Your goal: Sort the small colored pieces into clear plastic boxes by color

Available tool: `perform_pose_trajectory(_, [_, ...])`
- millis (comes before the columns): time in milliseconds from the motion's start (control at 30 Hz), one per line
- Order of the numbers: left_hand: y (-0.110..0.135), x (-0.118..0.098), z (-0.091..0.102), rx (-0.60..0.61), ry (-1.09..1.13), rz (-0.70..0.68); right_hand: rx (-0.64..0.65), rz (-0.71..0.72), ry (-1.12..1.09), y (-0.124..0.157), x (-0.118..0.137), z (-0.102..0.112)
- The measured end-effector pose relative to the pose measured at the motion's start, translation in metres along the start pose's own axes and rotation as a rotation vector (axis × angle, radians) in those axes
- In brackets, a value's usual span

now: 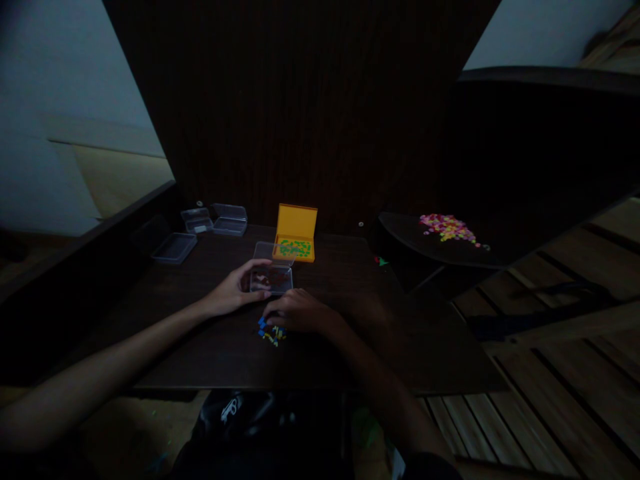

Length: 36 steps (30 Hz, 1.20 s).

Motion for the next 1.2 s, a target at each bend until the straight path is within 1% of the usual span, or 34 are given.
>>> perform_pose_trajectory(167, [0.0008,-0.0017,-0.0010,-0.004,-0.013,0.002,-0.009,0.014,-0.012,-0.0007,-0.0012,-0.0023])
perform_pose_trajectory(300, [0.0002,0.0014,-0.0008,-0.013,0.004,0.001,0.003,-0.017,0.007,-0.0019,0.0004,-0.0013])
perform_pose_trajectory(600, [-0.0007,0.0055,0.0006,0.007,-0.016,-0.025,-0.005,0.004,-0.022,-0.0016,0.0024,-0.0011])
perform_pose_trajectory(900, [-0.0006,0.0044,0.0007,-0.006,-0.039,-0.006,0.012,-0.035,-0.005,-0.0027,0.0026,-0.0002])
perform_pose_trajectory(1067, [-0.0005,0.0028,-0.0002,0.011,0.023,-0.003,0.030,-0.047,-0.027,-0.0012,0.0023,0.0010])
perform_pose_trajectory(1200, [-0.0003,0.0019,-0.0007,0.018,0.044,0.004,0.017,-0.056,-0.016,0.0018,-0.0007,0.0055])
Point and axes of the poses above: each hand's wrist, its own y-axis away from the middle knuckle, its own z-axis out of the back of the hand, x = y × z, the point moved 1 cm from there along -y, towards the middle knuckle, and after that the axes turned 6 degrees about -x, right-handed, at the moved point
